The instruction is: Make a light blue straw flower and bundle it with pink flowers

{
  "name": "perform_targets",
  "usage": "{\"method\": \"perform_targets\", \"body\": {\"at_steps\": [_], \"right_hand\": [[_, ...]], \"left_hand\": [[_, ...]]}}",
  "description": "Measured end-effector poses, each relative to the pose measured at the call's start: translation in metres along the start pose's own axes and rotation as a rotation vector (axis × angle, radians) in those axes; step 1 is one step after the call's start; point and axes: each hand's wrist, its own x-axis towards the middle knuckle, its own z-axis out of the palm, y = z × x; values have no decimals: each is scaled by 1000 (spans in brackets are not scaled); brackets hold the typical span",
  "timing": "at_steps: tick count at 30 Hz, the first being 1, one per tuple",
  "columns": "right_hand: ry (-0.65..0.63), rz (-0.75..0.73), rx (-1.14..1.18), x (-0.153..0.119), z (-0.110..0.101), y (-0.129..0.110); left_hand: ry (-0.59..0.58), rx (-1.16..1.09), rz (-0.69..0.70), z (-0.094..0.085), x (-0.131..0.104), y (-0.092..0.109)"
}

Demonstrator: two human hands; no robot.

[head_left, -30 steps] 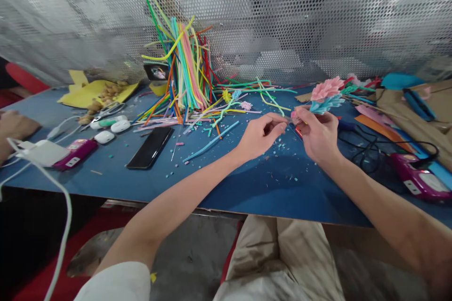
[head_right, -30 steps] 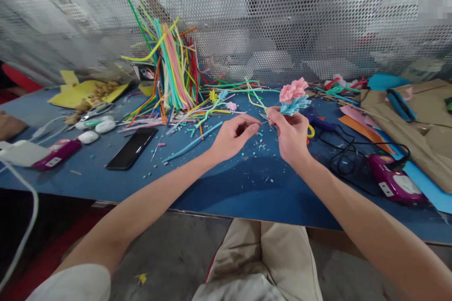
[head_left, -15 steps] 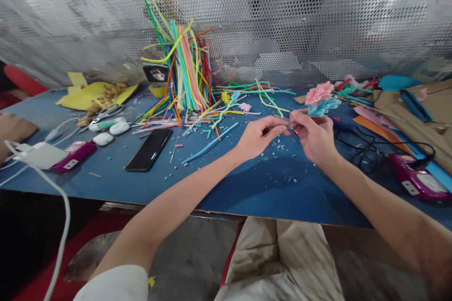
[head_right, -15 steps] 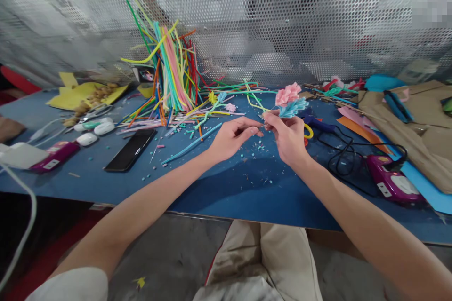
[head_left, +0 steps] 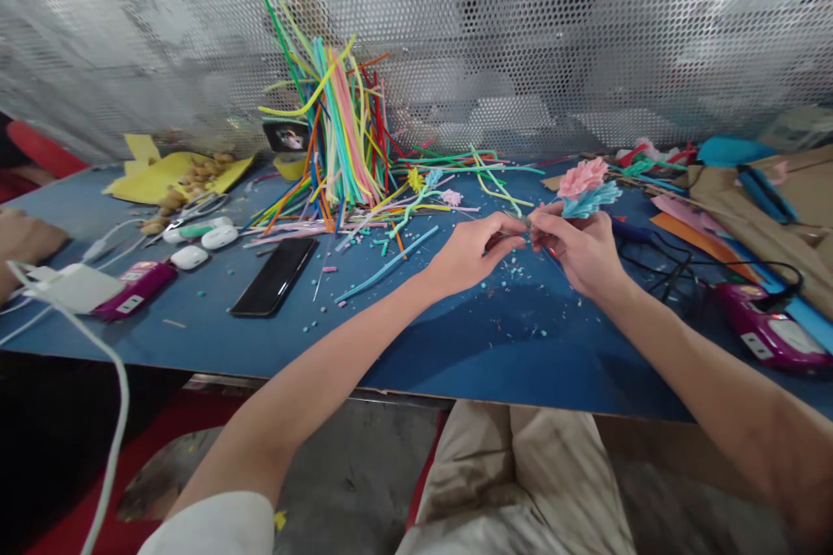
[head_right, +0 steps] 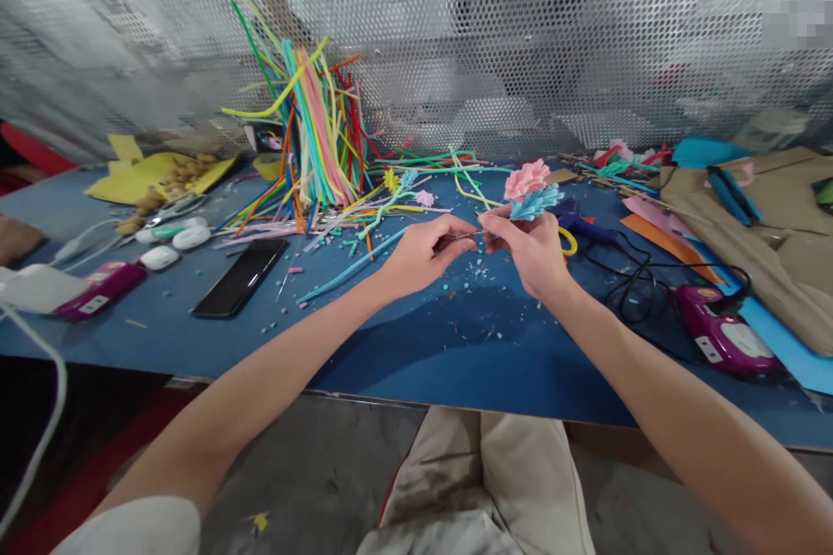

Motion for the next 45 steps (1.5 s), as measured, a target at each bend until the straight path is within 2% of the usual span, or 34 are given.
{"method": "perform_targets", "body": {"at_steps": [7,14,17,23,27,31,34,39,45], "right_hand": [[-36,9,-32,0,-2,-2],[-83,-58,-102,-1,1,-6],[-111,-81,-128,-1,1,-10],[-192,-152,-189,1,-4,-9],[-124,-113,-107,3,-5,1],[-122,-6,75,0,-1,9],[-87,21,108,-3,4,15],[17,-82,7,-4,8,25],[58,-267,-178,-4,5,27]], "left_hand": [[-19,-1,29,-2,-1,-4],[38,-79,-22,2,-2,0],[19,-157,-84,2,-1,-1],[-70,-471,-256,2,4,-1],[-20,-486,-303,3,4,1],[84,-363,-206,5,3,-1],[123,-210,-149,5,0,-2],[167,-120,-113,6,-2,-2],[166,-389,-139,14,-2,-2]]}}
